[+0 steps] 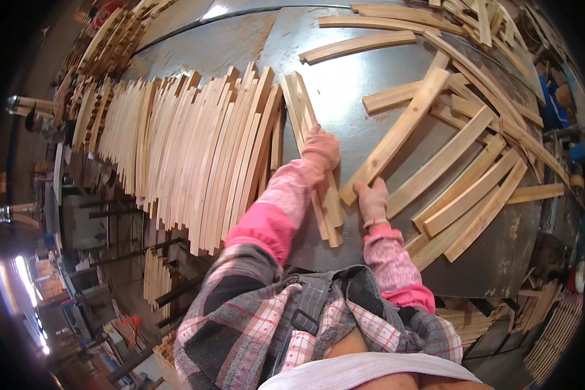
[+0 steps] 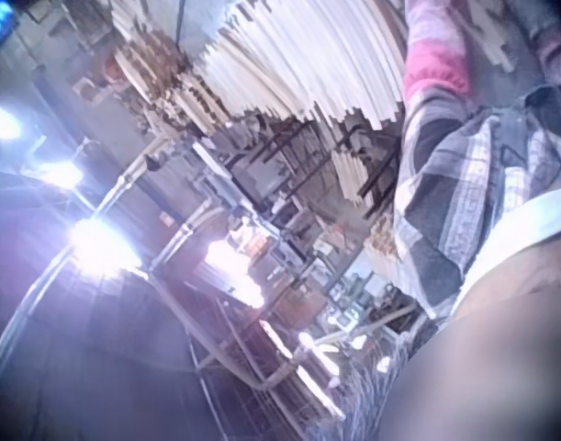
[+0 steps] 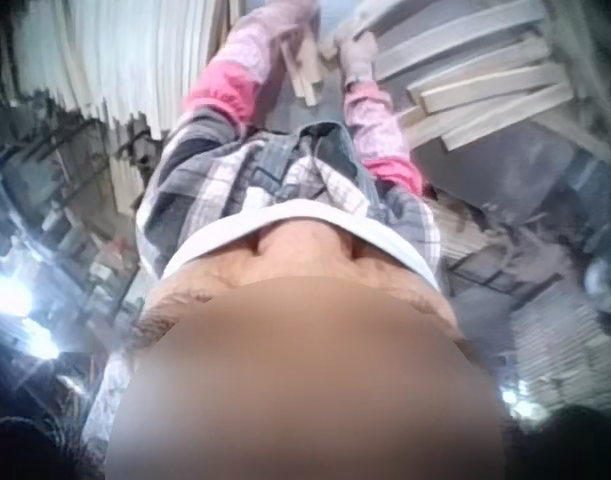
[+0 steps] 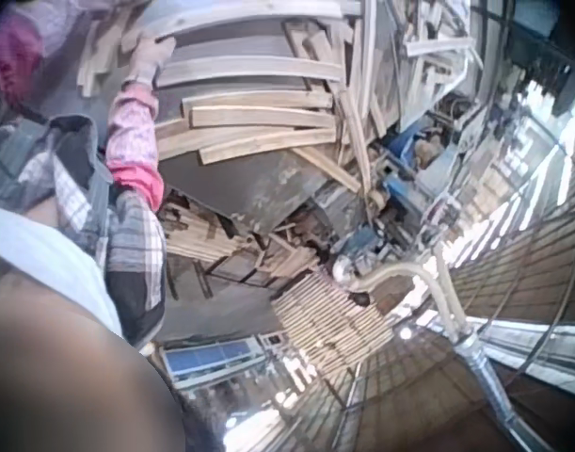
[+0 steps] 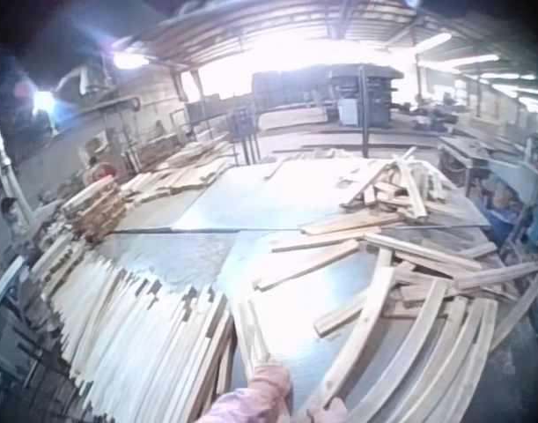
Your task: The person picks up individual wooden planks from a disorganized pile on a metal table and arranges them into a neat, vertical stack. The person handles the planks one by one, aligning them carefully to form a uniform pile.
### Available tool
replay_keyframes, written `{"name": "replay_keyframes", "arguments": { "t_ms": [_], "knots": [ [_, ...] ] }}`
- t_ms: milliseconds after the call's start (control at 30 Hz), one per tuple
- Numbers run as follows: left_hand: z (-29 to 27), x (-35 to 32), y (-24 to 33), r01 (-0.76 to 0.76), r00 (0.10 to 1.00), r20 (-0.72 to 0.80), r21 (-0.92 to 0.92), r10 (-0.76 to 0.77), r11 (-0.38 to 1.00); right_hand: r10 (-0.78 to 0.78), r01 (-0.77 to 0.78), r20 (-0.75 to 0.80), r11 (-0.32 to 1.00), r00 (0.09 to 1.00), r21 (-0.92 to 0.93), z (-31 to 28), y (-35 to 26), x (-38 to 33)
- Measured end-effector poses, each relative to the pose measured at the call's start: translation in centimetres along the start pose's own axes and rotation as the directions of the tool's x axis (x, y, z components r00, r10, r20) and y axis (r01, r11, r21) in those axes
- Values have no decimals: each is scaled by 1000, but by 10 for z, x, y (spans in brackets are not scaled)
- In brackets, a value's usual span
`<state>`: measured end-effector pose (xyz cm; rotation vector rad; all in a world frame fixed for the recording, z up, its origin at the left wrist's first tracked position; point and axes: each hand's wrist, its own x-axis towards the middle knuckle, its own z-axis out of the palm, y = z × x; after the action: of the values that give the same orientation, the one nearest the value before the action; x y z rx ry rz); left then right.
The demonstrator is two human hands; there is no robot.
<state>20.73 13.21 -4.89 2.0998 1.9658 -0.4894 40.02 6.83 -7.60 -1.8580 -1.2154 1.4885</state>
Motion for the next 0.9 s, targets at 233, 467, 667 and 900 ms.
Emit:
{"name": "replay_keyframes", "arguments": {
  "t_ms": [233, 467, 667, 900],
  "knots": [
    [41, -93, -78, -159, 987, 50, 76, 155, 984, 65, 162, 338, 782, 939, -602, 22, 1, -100],
    [34, -92, -56, -106, 829, -548, -352, -113, 930, 165, 644, 945, 698, 281, -314, 87, -53, -124],
    [60, -90, -62, 38, 759, -553, -491, -345, 870, -166, 750, 766, 409, 621, -520, 57, -165, 68],
    [47, -79, -70, -22, 743, -577, -526, -338, 850, -494, 489, 401, 55, 771, -871, 41, -293, 383]
  ]
}}
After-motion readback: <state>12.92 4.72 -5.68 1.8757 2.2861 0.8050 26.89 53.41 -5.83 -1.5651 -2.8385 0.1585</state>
